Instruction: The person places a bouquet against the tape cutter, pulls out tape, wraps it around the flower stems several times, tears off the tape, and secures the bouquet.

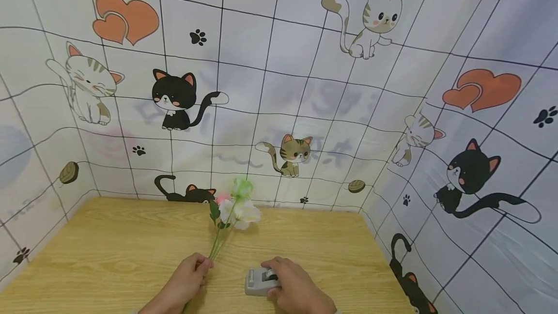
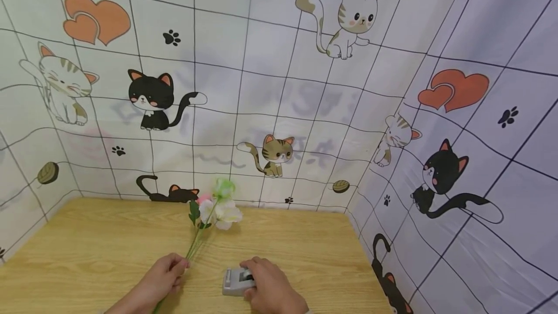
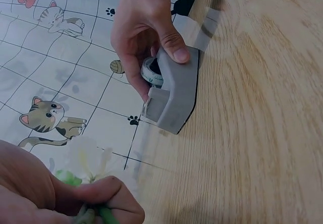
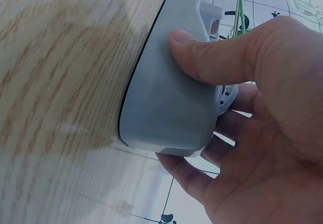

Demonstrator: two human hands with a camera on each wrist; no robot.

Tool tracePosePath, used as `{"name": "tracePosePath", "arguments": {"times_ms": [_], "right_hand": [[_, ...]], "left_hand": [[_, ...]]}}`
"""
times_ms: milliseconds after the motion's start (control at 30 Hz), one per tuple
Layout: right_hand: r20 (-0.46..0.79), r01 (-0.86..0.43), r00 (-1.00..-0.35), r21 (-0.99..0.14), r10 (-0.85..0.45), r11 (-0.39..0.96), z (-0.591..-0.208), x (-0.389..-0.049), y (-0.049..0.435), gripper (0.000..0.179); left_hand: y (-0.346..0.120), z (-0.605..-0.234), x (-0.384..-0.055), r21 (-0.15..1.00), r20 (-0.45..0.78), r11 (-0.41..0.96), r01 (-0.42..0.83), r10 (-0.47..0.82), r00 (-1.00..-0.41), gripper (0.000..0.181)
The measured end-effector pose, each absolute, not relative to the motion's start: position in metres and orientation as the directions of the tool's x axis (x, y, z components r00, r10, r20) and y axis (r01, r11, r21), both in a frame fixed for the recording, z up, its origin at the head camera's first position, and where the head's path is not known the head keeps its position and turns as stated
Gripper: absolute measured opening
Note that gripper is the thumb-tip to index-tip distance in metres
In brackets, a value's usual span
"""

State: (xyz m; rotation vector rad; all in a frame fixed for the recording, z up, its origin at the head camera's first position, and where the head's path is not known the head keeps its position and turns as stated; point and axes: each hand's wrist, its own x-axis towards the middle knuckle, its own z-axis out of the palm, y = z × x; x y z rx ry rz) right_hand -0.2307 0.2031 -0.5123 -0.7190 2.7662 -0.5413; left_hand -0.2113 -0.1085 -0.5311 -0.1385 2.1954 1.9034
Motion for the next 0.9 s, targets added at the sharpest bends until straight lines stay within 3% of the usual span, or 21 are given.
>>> {"name": "tracePosePath", "arguments": {"times_ms": [367,567,667,800,900], "right_hand": [[-0.090,-0.425,-0.867,-0.380,-0.490,0.822,-0.497,-0.219,0.190,0.075],[0.090,-0.524,-0.837,-0.422,-0.540,0.740,-0.485,-0.203,0.166,0.052],[0.107,-0.535,-0.812,-0.528,-0.574,0.659,-0.487,-0.196,0.154,0.035],[-0.007,-0.392,-0.811,-0.735,-0.585,0.553,-0.492,-0.193,0.134,0.024],[-0.078,-0.299,-0.803,-0.805,-0.591,0.512,-0.496,-0.193,0.121,0.025]], "left_hand": [[-0.119,-0.535,-0.214,0.988,-0.147,0.077,-0.134,0.207,-0.967,0.022],[-0.126,-0.531,-0.214,0.987,-0.136,0.113,-0.113,0.217,-0.967,0.025],[-0.127,-0.528,-0.213,0.977,-0.134,0.190,-0.098,0.186,-0.973,0.025],[-0.130,-0.526,-0.213,0.970,-0.162,0.210,-0.121,0.191,-0.968,0.031],[-0.133,-0.527,-0.213,0.973,-0.174,0.188,-0.133,0.222,-0.959,0.035]]}}
